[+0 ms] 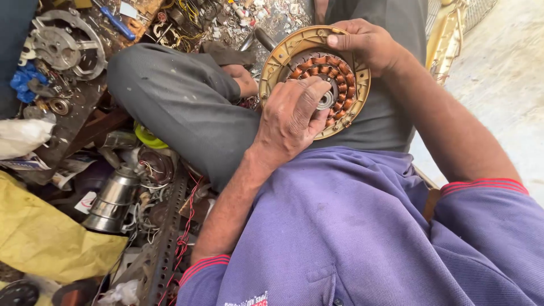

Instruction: Inspecting and working on the copper windings and core of a ceiling fan motor stator.

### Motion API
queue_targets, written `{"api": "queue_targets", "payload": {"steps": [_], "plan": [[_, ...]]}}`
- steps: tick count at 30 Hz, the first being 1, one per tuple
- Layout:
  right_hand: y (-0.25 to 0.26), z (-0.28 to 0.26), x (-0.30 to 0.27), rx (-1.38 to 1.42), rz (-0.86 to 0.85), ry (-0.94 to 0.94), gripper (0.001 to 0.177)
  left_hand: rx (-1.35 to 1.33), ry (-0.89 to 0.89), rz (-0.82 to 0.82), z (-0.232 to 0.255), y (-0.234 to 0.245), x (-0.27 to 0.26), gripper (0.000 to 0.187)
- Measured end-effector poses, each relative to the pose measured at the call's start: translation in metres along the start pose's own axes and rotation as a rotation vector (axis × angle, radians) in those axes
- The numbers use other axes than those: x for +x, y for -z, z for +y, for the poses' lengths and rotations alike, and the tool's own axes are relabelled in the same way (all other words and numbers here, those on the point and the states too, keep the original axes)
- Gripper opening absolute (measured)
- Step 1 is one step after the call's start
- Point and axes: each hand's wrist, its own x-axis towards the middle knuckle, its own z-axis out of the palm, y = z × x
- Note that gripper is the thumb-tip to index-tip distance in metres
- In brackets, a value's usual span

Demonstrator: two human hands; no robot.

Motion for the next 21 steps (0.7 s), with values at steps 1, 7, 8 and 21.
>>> {"api": "queue_targets", "payload": {"steps": [1,7,8,21], "plan": [[0.0015,0.0006,0.0002,-0.026,0.001,0.006,0.034,0.029,0.004,-0.032,0.0008,0.001,0.001,0.06],[0.0001,-0.002,0.0004,-0.061,-0.026,0.005,0.035,0.064,0.018,-0.075,0.0017,0.0012,0.0022,0.064],[0.001,-0.0009,0.0008,-0.06,-0.035,0.002,0.035,0.061,0.023,-0.072,0.0007,0.0001,0.0012,0.066],[0.0038,0.0019,0.0026,-0.104,-0.004,0.008,0.038,0.049,-0.065,-0.035,-0.0051,-0.0037,0.0003,0.069]]}}
